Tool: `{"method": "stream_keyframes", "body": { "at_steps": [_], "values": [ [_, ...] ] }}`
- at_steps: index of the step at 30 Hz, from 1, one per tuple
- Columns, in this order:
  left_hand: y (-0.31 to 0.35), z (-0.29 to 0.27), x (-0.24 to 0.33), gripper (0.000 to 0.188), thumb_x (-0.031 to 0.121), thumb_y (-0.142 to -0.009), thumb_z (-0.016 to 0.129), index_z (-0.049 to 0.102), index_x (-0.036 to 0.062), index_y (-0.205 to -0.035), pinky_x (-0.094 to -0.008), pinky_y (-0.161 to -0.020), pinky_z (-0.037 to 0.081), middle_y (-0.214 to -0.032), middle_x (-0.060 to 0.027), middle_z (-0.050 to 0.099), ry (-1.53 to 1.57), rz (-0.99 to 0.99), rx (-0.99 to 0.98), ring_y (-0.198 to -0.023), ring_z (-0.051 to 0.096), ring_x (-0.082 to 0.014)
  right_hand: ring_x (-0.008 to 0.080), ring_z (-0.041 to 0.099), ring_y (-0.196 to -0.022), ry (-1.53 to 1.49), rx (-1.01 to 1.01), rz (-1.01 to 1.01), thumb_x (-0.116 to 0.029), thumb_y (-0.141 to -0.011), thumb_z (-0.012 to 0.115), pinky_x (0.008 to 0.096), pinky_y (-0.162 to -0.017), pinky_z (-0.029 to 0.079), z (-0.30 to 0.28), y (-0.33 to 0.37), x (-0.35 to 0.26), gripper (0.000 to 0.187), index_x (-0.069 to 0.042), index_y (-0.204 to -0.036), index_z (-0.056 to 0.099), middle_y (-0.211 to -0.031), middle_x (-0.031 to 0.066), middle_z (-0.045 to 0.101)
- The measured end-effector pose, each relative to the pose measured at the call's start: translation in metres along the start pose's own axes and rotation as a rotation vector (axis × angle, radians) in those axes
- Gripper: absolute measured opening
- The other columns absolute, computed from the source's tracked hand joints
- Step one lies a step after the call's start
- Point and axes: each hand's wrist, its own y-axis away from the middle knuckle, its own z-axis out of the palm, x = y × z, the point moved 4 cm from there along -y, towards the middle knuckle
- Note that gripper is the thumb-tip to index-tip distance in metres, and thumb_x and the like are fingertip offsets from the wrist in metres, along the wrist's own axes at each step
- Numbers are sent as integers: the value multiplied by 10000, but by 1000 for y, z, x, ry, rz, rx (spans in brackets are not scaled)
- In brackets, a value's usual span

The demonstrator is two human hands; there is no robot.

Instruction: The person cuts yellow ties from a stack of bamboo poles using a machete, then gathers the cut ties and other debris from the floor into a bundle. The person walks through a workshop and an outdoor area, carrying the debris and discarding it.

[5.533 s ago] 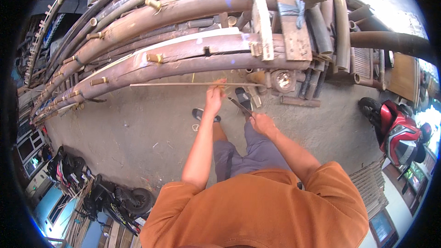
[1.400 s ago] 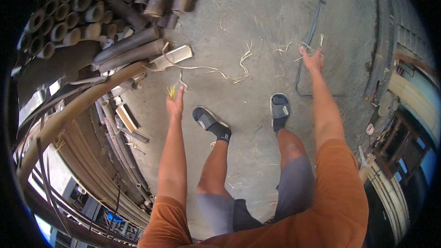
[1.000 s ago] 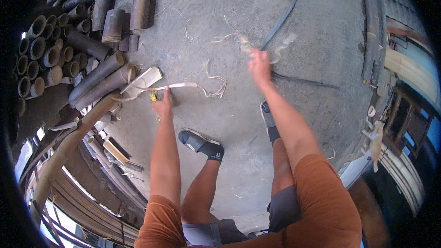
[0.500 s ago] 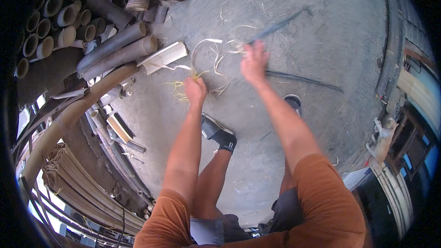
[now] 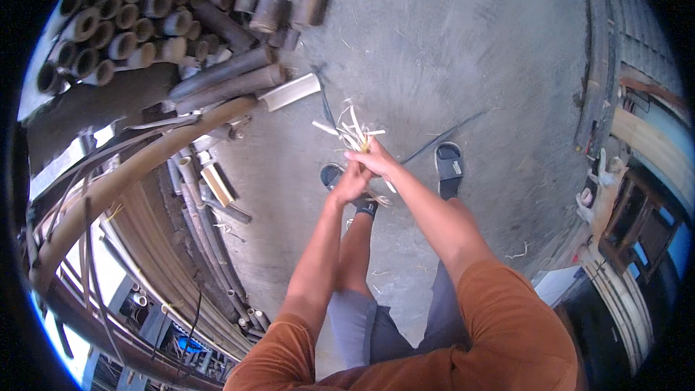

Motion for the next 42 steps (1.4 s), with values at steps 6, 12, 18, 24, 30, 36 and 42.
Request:
{"method": "stream_keyframes", "body": {
  "at_steps": [6, 12, 18, 24, 30, 36, 42],
  "values": [
    [107, 68, 158, 499, 82, -875, 518, 330, -43, -1320, -445, -1025, 320, -1208, -268, 413, -312, 162, 364, -1120, 396, -404, 103, 571, -803, -120, 4, 7, -161, -905, 619, 278, -666, 490, 22, 127, -76, 280, -38, -1155, 584, -923, 35, 618],
    [218, 87, 260, 495, 115, -869, 506, 324, -45, -1300, -429, -1027, 333, -1209, -232, 362, -153, 229, 858, -1155, 382, -357, 60, 496, -659, -184, -60, -142, -206, -949, 597, 234, -561, 450, 89, 242, -154, 291, -73, -1207, 574, -783, -27, 517],
    [334, 89, 360, 559, 339, -911, 595, 378, -47, -1251, -404, -1028, 344, -1190, -198, 365, -27, 163, 1289, -1153, 405, -288, 65, 494, -701, 150, -179, -273, -230, -982, 527, 249, -570, 450, 167, 351, -183, 283, -63, -1210, 533, -831, -20, 520],
    [436, 63, 350, 490, 381, -905, 633, 483, 67, -1249, -365, -940, 453, -1141, -91, 560, 1344, 473, 991, -1076, 551, -223, 258, 535, -893, 1467, -1005, -1031, -222, -942, 508, 391, -800, 418, 279, 440, -177, 243, -44, -1100, 554, -942, 131, 558],
    [515, 46, 303, 295, 346, -955, 559, 524, 125, -1149, -371, -897, 482, -1073, -72, 594, 1931, 885, 883, -992, 584, -198, 407, 354, -1191, 2054, -975, -849, -220, -825, 589, 488, -959, 368, 363, 517, -121, 413, -49, -1201, 585, -1208, 204, 448],
    [536, 70, 204, 227, 360, -946, 578, 580, 142, -1009, -277, -711, 491, -875, 10, 577, 2159, 1008, 1367, -817, 575, -108, 425, 520, -1027, 1905, -1459, -563, -276, -706, 717, 453, -877, 466, 419, 514, -39, 799, -63, -1407, 398, -1164, 240, 516],
    [555, 110, 189, 161, 306, -956, 570, 565, 155, -1012, -271, -680, 501, -860, 42, 561, 2225, 1204, 1566, -769, 565, -83, 157, 509, -911, 1855, -1885, 583, -89, -705, 655, 271, -808, 450, 417, 546, 28, 906, -44, -1495, 214, -1019, 67, 546]
  ]
}}
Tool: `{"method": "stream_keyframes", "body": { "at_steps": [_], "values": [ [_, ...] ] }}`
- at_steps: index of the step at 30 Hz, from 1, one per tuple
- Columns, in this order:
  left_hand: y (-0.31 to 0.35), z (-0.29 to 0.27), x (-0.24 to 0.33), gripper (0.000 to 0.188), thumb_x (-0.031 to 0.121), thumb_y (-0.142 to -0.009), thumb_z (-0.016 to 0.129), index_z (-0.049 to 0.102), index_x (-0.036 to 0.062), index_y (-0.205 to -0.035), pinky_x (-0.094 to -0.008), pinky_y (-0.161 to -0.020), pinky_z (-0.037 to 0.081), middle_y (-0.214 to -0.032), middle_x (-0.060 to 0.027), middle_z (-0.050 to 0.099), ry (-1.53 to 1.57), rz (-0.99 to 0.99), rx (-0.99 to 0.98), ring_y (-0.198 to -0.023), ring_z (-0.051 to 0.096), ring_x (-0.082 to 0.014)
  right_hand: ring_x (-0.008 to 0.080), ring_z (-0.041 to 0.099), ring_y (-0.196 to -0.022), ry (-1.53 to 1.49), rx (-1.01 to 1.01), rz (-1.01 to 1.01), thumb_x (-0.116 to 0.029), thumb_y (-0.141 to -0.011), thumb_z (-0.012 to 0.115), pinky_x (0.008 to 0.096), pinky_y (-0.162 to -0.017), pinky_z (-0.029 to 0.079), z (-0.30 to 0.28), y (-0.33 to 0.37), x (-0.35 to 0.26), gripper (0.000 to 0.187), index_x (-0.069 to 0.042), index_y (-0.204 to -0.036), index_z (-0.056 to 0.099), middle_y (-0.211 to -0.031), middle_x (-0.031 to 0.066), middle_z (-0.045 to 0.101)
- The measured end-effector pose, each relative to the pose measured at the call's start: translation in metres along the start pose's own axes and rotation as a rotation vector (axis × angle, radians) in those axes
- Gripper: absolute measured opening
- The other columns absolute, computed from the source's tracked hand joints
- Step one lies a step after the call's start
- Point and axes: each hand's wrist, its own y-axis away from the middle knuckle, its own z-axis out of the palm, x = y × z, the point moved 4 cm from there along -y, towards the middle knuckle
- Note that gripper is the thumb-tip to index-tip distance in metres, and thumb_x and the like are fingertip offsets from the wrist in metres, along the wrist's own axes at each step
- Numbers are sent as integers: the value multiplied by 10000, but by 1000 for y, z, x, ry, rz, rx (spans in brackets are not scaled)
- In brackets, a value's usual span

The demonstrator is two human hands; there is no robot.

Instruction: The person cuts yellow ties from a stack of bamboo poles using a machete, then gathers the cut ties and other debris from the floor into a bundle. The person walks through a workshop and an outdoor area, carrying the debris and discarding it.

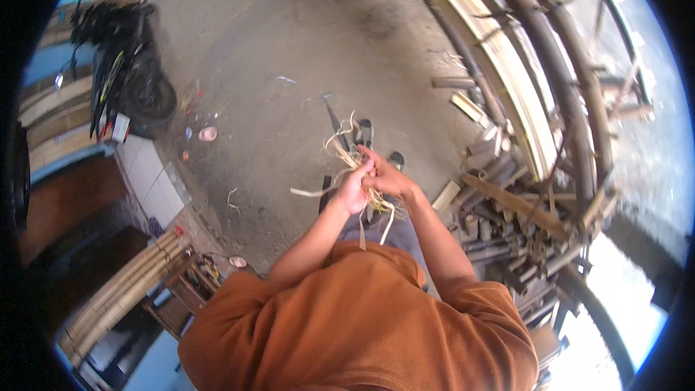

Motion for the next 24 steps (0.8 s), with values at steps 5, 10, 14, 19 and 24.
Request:
{"method": "stream_keyframes", "body": {
  "at_steps": [5, 10, 14, 19, 24],
  "values": [
    [17, -54, 18, 147, 273, -962, 536, 549, 151, -1045, -242, -701, 467, -894, 35, 578, 90, 151, 62, -798, 573, -92, 243, 432, -1220, 28, -468, 66, -119, -738, 720, 361, -1033, 352, 29, -77, 84, 1046, -99, -1529, 34, -1310, 159, 444],
    [-11, -183, 22, 220, 354, -961, 534, 573, 146, -1022, -276, -666, 513, -889, 21, 600, 263, 242, 253, -808, 612, -120, 279, 366, -1301, -177, -725, 265, -245, -761, 785, 401, -1062, 329, 38, -146, 146, 1000, -183, -1531, 151, -1474, 84, 333],
    [-29, -334, 22, 252, 395, -951, 536, 577, 148, -970, -313, -698, 511, -866, 0, 593, 197, 289, 592, -792, 591, -166, 216, 490, -1153, -91, 65, 535, -259, -798, 733, 376, -921, 430, -27, -243, 275, 702, -107, -1400, 404, -1255, 121, 551],
    [-66, -483, 52, 277, 385, -961, 519, 551, 132, -852, -370, -690, 513, -835, -23, 588, 306, 356, 865, -768, 584, -190, 371, 621, -945, 840, 649, 402, -414, -744, 756, 445, -834, 487, -127, -374, 516, 808, -47, -1373, 405, -1059, 222, 639],
    [-77, -530, 143, 332, 357, -974, 524, 440, 153, -726, -340, -660, 455, -677, 13, 484, 421, 729, 920, -670, 502, -156, 457, 521, -1111, 1074, 1039, 423, -369, -782, 727, 500, -933, 430, -82, -453, 607, 764, -97, -1399, 366, -1117, 358, 538]
  ]
}}
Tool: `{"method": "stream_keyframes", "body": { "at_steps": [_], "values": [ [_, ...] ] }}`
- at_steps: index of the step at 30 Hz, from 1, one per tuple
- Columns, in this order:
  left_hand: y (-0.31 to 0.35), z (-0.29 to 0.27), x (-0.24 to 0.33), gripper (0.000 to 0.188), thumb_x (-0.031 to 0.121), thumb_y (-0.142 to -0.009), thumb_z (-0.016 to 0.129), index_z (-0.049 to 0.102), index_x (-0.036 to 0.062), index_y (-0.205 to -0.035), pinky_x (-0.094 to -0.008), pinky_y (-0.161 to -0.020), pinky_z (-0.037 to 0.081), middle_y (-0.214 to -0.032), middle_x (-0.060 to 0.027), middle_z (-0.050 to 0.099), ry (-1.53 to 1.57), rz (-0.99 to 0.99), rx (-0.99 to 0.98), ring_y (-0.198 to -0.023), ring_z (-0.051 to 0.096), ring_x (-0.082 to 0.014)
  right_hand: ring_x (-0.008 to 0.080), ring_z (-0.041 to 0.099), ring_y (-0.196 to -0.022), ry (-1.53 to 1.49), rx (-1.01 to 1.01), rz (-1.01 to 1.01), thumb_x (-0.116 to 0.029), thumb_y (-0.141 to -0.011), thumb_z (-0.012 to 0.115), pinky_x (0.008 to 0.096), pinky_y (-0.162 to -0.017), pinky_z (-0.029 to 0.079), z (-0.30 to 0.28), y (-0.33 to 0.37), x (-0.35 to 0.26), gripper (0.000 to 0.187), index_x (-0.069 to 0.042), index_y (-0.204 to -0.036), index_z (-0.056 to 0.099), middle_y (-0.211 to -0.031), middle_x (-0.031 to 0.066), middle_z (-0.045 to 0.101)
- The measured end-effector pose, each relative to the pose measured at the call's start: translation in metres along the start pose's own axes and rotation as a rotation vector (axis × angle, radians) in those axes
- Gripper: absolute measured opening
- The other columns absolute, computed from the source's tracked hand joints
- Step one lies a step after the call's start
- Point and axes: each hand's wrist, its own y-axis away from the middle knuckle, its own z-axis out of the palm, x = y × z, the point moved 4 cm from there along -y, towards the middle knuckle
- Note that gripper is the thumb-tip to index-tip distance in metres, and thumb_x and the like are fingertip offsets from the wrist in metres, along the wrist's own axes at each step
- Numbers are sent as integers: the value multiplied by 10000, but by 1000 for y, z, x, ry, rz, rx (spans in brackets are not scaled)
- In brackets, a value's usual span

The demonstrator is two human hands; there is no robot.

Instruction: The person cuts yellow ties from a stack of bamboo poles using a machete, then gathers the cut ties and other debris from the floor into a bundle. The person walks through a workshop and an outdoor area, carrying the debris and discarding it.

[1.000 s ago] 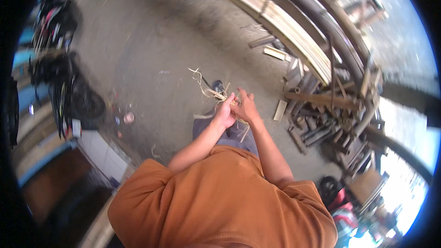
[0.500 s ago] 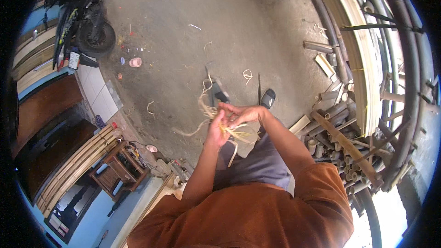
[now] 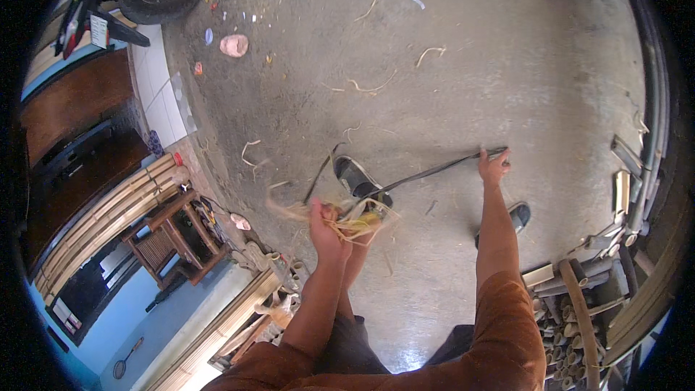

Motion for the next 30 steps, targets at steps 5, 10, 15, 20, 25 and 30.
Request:
{"method": "stream_keyframes", "body": {
  "at_steps": [5, 10, 15, 20, 25, 30],
  "values": [
    [-39, -26, 37, 349, 336, -971, 545, 407, 170, -697, -302, -616, 394, -648, 45, 416, 13, 136, 167, -612, 418, -113, 414, 550, -1022, -165, 66, -210, -268, -775, 696, 484, -891, 433, 14, 39, -106, 515, -86, -1227, 530, -1056, 250, 587],
    [-42, -11, 63, 346, 314, -955, 574, 401, 174, -690, -275, -573, 388, -641, 43, 412, 373, -98, 487, -582, 416, -104, 378, 567, -993, -227, -271, -850, -124, -783, 642, 435, -877, 462, 18, 84, -340, 286, -77, -1062, 597, -1089, 172, 599],
    [-63, -24, 87, 337, 304, -956, 568, 402, 179, -690, -276, -548, 401, -643, 39, 426, 418, -183, 473, -587, 453, -103, 401, 401, -1272, 17, -161, -1019, -424, -776, 698, 505, -1027, 360, 81, 138, -437, 631, -197, -1325, 487, -1387, 181, 417],
    [-90, -89, 62, 369, 358, -960, 542, 419, 167, -669, -332, -598, 480, -646, 18, 437, 600, -214, 409, -609, 490, -141, 419, 222, -1395, 320, -307, -1335, -635, -685, 686, 576, -1098, 237, 94, 238, -438, 894, -296, -1448, 367, -1496, 198, 270],
    [-104, -108, 70, 345, 333, -934, 600, 445, 163, -676, -260, -611, 377, -651, 36, 430, 598, -250, 494, -617, 421, -93, 389, 354, -1303, 358, -493, -1722, -444, -762, 701, 549, -1010, 373, 130, 226, -361, 641, -256, -1330, 473, -1379, 148, 425],
    [-115, -136, 92, 376, 347, -941, 583, 423, 149, -664, -289, -597, 425, -661, 16, 442, 655, -170, 611, -626, 471, -114, 365, 586, -1009, 316, -589, -1544, -247, -828, 643, 492, -779, 518, 150, 268, -408, 362, -186, -1162, 517, -1111, 113, 601]
  ]
}}
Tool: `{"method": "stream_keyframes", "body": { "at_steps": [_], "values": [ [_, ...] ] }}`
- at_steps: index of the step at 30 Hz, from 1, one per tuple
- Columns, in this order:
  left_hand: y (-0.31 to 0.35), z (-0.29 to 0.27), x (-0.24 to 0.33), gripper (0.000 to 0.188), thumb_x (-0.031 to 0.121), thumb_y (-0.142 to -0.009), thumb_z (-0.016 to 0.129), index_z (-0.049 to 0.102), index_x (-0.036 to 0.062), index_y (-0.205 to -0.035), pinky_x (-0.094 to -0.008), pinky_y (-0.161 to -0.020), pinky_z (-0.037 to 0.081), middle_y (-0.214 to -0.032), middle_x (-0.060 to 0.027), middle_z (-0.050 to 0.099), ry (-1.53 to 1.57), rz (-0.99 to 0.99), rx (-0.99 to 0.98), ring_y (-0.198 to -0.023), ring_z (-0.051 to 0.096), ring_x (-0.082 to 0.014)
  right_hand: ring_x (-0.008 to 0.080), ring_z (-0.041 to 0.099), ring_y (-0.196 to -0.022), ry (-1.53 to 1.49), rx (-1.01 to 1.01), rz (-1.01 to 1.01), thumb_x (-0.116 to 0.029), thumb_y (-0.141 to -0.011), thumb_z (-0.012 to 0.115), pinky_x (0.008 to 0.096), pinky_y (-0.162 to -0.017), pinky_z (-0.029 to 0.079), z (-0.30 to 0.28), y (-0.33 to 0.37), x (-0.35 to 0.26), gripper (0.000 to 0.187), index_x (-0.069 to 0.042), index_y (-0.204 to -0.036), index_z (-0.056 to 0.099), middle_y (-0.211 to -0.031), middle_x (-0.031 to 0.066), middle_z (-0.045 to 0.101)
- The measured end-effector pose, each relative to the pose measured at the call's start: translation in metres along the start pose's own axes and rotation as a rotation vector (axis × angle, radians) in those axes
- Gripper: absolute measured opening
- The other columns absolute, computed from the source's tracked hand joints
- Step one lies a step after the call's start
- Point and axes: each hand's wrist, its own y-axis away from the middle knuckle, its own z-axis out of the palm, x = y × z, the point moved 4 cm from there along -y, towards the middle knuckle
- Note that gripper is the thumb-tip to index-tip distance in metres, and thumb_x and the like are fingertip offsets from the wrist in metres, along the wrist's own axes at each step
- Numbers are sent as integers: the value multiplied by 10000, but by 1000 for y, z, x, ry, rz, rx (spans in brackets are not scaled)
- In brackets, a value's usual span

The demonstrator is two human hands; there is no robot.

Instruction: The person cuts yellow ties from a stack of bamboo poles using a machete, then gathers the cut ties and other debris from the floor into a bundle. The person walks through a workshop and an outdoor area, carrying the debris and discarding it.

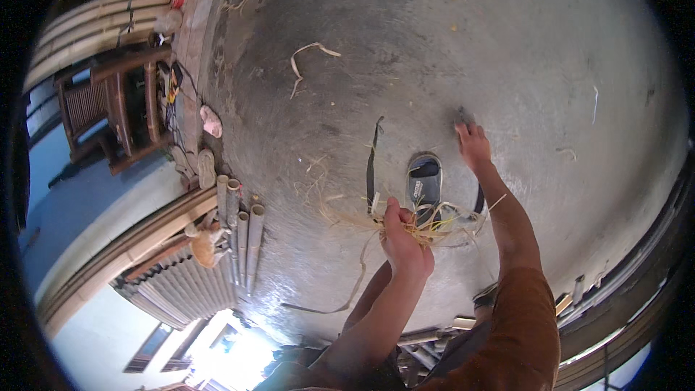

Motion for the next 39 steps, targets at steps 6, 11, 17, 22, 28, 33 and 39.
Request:
{"method": "stream_keyframes", "body": {
  "at_steps": [6, 11, 17, 22, 28, 33, 39],
  "values": [
    [-35, -20, 33, 352, 362, -946, 574, 450, 132, -710, -266, -637, 440, -688, 14, 459, 142, 67, 171, -654, 492, -122, 376, 656, -884, -168, -55, 8, -307, -868, 607, 492, -747, 517, -53, -190, -213, 424, -150, -1239, 474, -986, 161, 680],
    [-41, -8, 71, 355, 383, -966, 542, 494, 92, -768, -280, -657, 457, -713, -20, 481, 305, 26, 227, -699, 513, -133, 382, 588, -1066, 105, 105, -32, -328, -901, 592, 490, -872, 495, -20, -291, -321, 474, -167, -1328, 465, -1087, 224, 632],
    [-55, -1, 90, 437, 413, -988, 485, 592, -9, -1034, -268, -691, 462, -795, -27, 500, 307, 26, 190, -735, 514, -132, 297, 580, -1111, 152, -240, -151, -277, -967, 480, 402, -890, 489, 19, -268, -307, 326, -102, -1231, 553, -1174, 188, 601],
    [-66, -18, 91, 468, 438, -1000, 460, 564, 71, -1272, -242, -587, 338, -747, 49, 372, 23, 159, 138, -677, 372, -49, 295, 570, -864, -368, -659, -163, -234, -968, 433, 384, -757, 481, -55, -141, -288, 264, -25, -937, 592, -847, 154, 585],
    [-21, 8, 56, 518, 468, -970, 517, 564, 18, -1221, -267, -770, 465, -1064, -26, 606, -61, 236, -159, -929, 551, -91, 277, 455, -1232, -661, -713, -377, -289, -1007, 356, 370, -1046, 336, -164, 26, -266, 392, -39, -1244, 544, -1301, 162, 504],
    [12, 6, 5, 405, 347, -1000, 502, 568, 16, -1224, -259, -712, 459, -997, -15, 615, 27, 56, -250, -844, 560, -86, 313, 138, -1455, -976, -826, -48, -408, -1026, 276, 448, -1165, 90, -222, 89, -247, 581, -73, -1497, 226, -1548, 177, 230],
    [89, 42, 23, 421, 331, -1007, 433, 495, 71, -1331, -380, -989, 442, -1335, -89, 521, 539, -140, -504, -1205, 516, -231, 457, 41, -1436, -513, -491, -251, -557, -984, 281, 573, -1134, 16, -319, 92, -275, 772, -98, -1520, -31, -1582, 158, 104]
  ]
}}
